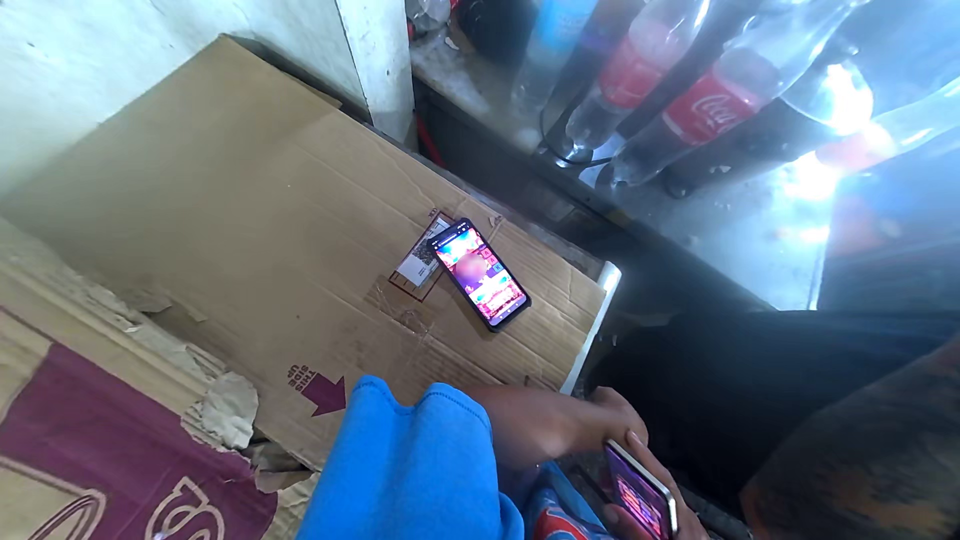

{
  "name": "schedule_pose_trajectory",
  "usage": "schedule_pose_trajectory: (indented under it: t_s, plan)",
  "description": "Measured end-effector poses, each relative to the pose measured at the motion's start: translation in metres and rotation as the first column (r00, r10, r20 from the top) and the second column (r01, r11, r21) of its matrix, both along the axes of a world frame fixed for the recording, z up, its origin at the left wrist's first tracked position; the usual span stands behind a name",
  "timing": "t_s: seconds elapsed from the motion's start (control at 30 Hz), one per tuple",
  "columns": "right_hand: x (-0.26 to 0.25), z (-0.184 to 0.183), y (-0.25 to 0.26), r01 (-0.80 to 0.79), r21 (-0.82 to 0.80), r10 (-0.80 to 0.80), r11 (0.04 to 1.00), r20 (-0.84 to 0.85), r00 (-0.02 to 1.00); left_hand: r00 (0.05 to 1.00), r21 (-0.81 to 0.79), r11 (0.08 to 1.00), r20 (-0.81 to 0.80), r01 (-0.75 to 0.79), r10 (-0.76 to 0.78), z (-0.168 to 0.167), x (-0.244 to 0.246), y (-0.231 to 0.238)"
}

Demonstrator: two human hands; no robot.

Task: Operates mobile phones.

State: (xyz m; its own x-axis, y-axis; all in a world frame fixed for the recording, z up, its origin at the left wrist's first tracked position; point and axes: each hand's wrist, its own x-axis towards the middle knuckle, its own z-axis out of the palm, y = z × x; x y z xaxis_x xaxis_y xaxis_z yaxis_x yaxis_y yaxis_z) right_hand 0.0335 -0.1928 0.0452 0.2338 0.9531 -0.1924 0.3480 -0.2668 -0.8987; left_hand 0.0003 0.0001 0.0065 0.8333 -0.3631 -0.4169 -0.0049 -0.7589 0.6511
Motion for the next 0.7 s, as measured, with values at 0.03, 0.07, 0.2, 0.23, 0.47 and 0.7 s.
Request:
schedule_pose_trajectory:
  t_s: [0.03,0.07,0.2,0.23,0.47,0.7]
  plan:
    - [0.0,0.0,0.0,0.0,0.0,0.0,1.0,0.003,1.0,1.0,0.032,0.999,0.016,0.021,-0.022,-0.009,0.007,-0.005]
    - [0.0,0.0,0.0,0.0,0.0,0.0,1.0,0.004,1.0,0.998,0.035,0.999,0.049,0.028,-0.029,-0.015,0.009,-0.006]
    - [0.0,0.0,0.0,0.0,0.003,0.0,1.0,-0.007,1.0,0.996,0.009,1.0,0.083,0.017,-0.017,-0.01,0.0,-0.002]
    - [0.0,-0.001,0.0,0.0,0.003,0.0,1.0,-0.011,1.0,0.998,0.033,0.999,0.066,0.022,-0.024,-0.013,0.005,-0.005]
    - [0.0,0.0,0.0,0.008,0.002,-0.008,1.0,-0.009,1.0,0.996,0.054,0.999,0.085,0.006,-0.011,-0.027,0.013,-0.013]
    - [0.001,-0.001,0.0,0.005,0.003,-0.005,1.0,-0.006,1.0,0.986,-0.095,0.993,0.146,-0.072,0.086,-0.031,-0.003,-0.007]
